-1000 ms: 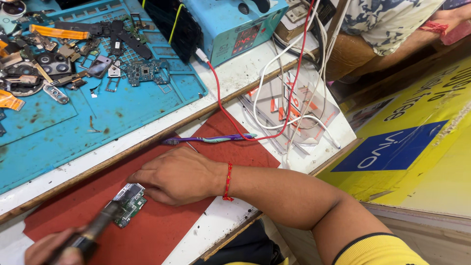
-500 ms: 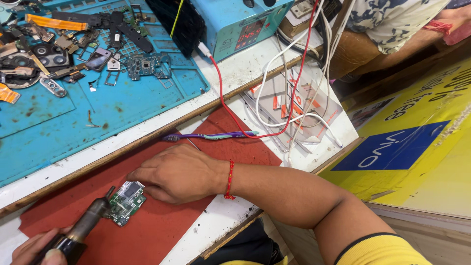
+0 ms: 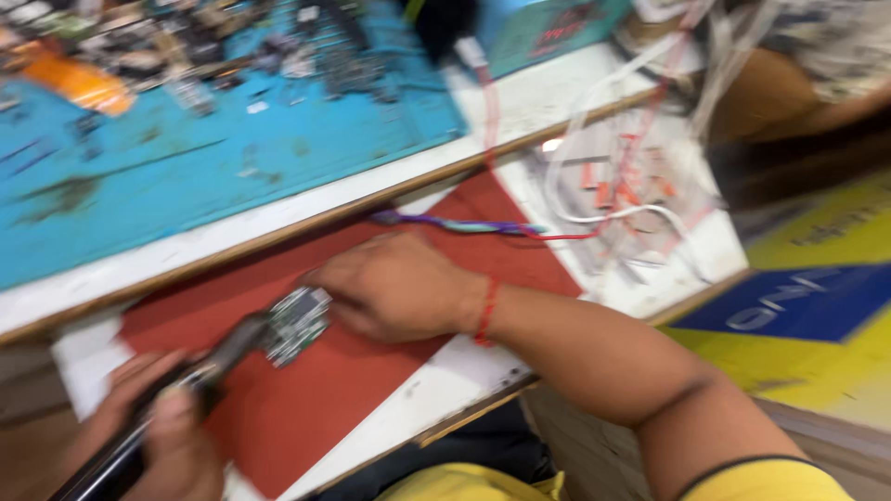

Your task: The person cleans a small circuit board with a toothbrush and then uses a hot air gun to heat specific components on the board. The person works on a cluttered workbench with various electronic parts and tools visible.

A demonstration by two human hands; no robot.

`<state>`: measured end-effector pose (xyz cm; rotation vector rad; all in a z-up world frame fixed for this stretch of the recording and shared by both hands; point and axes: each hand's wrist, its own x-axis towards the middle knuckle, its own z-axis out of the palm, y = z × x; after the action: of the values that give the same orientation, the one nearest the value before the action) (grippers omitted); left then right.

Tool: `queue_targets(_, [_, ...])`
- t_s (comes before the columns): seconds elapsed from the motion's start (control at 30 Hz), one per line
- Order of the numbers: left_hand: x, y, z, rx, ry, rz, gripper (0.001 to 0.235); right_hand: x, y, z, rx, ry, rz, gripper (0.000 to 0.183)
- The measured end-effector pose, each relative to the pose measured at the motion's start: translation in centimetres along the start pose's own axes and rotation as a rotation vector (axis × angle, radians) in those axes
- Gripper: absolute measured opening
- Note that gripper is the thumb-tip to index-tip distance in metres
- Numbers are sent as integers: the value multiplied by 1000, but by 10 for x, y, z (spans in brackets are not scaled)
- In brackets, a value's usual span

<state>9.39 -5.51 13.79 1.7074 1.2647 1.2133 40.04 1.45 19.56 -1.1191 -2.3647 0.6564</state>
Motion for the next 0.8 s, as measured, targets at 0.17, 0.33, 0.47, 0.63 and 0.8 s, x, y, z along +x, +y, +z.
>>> queue_targets(0.17, [14,47,31,-162,198,-44,31,4,-6,-7,-16,44,-82,34])
queue_targets(0.33, [26,55,27,-62,48,171,30,11,-13,-13,-33,-37,-11,37])
queue_targets(0.47, [27,60,33,-71,296,-2,31,14,-18,-16,-13,-46,-27,34])
queue_targets(0.63, [24,58,35,-47,253,70,27,15,-20,-15,-22,-68,11,36])
queue_targets(0.8, [27,56,31,-105,148,121,29,15,-23,-15,11,-63,99,34])
